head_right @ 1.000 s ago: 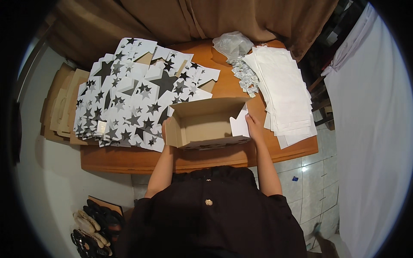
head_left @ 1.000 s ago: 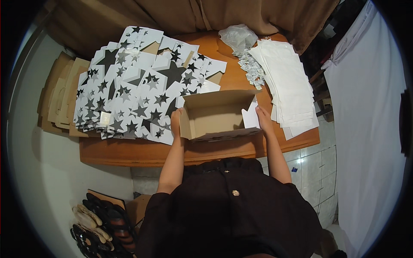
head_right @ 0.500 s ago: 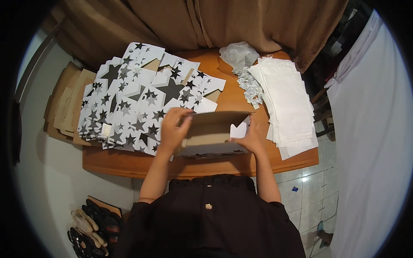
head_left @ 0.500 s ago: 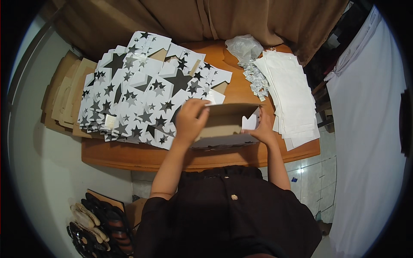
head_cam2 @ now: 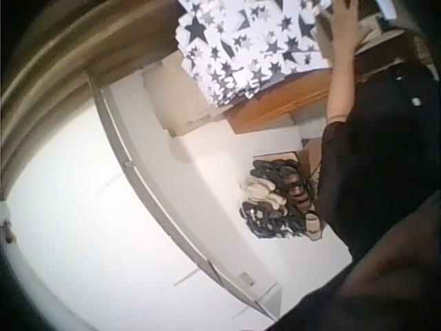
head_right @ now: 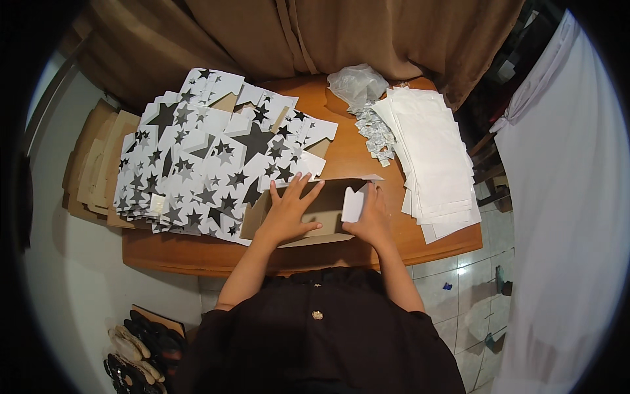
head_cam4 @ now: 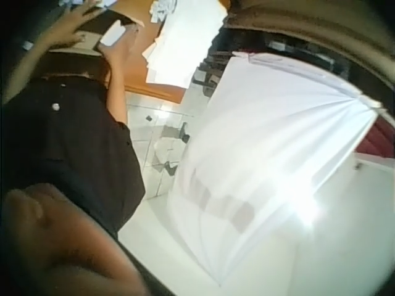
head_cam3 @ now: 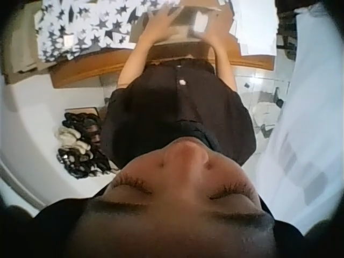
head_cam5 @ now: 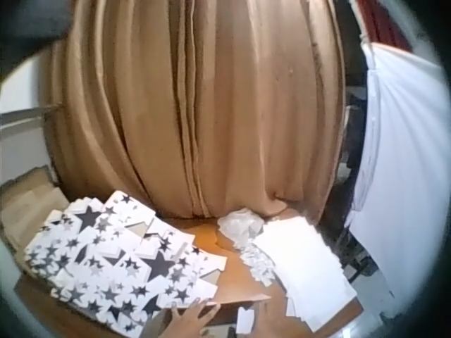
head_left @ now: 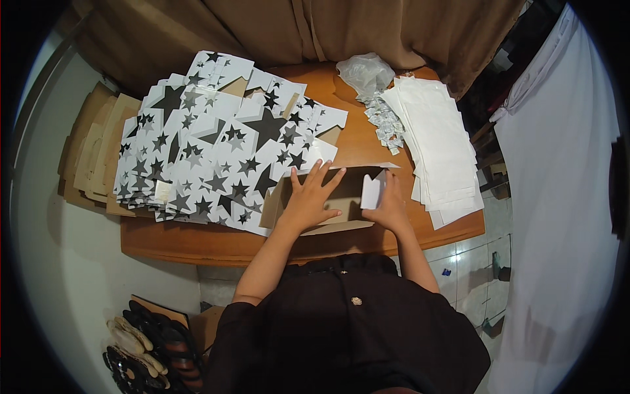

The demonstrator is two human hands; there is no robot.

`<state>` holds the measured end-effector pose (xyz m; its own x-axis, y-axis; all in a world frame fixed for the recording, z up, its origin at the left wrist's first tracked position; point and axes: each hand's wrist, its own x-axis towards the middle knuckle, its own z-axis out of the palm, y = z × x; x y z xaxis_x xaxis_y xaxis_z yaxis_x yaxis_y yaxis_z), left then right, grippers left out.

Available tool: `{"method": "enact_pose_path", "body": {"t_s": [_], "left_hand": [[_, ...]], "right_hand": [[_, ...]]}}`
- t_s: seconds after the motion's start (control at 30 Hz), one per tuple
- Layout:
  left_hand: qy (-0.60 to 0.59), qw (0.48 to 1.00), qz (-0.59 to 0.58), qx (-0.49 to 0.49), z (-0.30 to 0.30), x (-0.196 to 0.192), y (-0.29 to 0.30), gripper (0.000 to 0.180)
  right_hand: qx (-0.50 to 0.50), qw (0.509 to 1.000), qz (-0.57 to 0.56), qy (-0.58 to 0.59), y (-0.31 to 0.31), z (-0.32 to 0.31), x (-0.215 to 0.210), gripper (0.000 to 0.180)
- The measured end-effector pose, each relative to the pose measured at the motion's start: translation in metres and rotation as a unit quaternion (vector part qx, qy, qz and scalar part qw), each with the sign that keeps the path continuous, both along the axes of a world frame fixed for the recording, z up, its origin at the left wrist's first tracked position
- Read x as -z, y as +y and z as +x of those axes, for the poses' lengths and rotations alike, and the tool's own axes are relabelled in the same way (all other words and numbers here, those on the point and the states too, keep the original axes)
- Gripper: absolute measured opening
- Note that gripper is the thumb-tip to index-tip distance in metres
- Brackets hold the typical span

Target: Folding flat-packed cardboard into boxes and placing tissue paper inside.

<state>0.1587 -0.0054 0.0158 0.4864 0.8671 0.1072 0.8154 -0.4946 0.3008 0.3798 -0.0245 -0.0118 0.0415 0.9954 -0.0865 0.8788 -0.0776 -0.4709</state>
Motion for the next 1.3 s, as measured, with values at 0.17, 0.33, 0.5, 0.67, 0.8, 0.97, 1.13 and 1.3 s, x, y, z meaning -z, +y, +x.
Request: {"method": "enact_pose_path", "body": {"t_s": [0.17,0.33,0.5,0.67,0.8,0.97,1.13,1.3], "left_hand": [[-0.012,0.998,0.044,0.038,-0.017,0.015,0.005,0.071],[-0.052,0.994,0.079,0.055,-0.03,0.034,0.001,0.056],[0.043,0.988,-0.036,0.142,-0.021,0.036,-0.013,0.045],[0.058,0.982,-0.092,0.157,-0.025,0.048,-0.01,0.042],[0.012,0.979,-0.153,0.132,-0.016,0.048,-0.008,0.046],[-0.2,0.955,-0.208,0.067,-0.011,0.038,-0.011,0.045],[-0.363,0.931,-0.031,0.028,-0.036,-0.007,-0.022,0.032],[-0.491,0.815,0.225,-0.208,-0.097,0.027,-0.025,0.032]], "right_hand": [[0.114,0.927,0.197,0.298,-0.019,0.035,0.016,0.035],[0.21,0.869,0.216,0.393,-0.031,0.08,0.023,0.024],[0.158,0.876,0.19,0.413,-0.037,0.078,0.027,0.027],[-0.166,0.921,0.084,0.342,-0.026,0.078,0.003,0.031],[-0.101,0.972,-0.032,0.208,-0.009,0.06,0.003,0.031],[-0.106,0.99,-0.027,0.086,0.012,0.04,0.006,0.048],[-0.081,0.989,0.12,-0.006,0.012,0.032,0.025,0.063],[-0.043,0.964,0.14,0.223,0.007,0.043,0.042,0.053]]}}
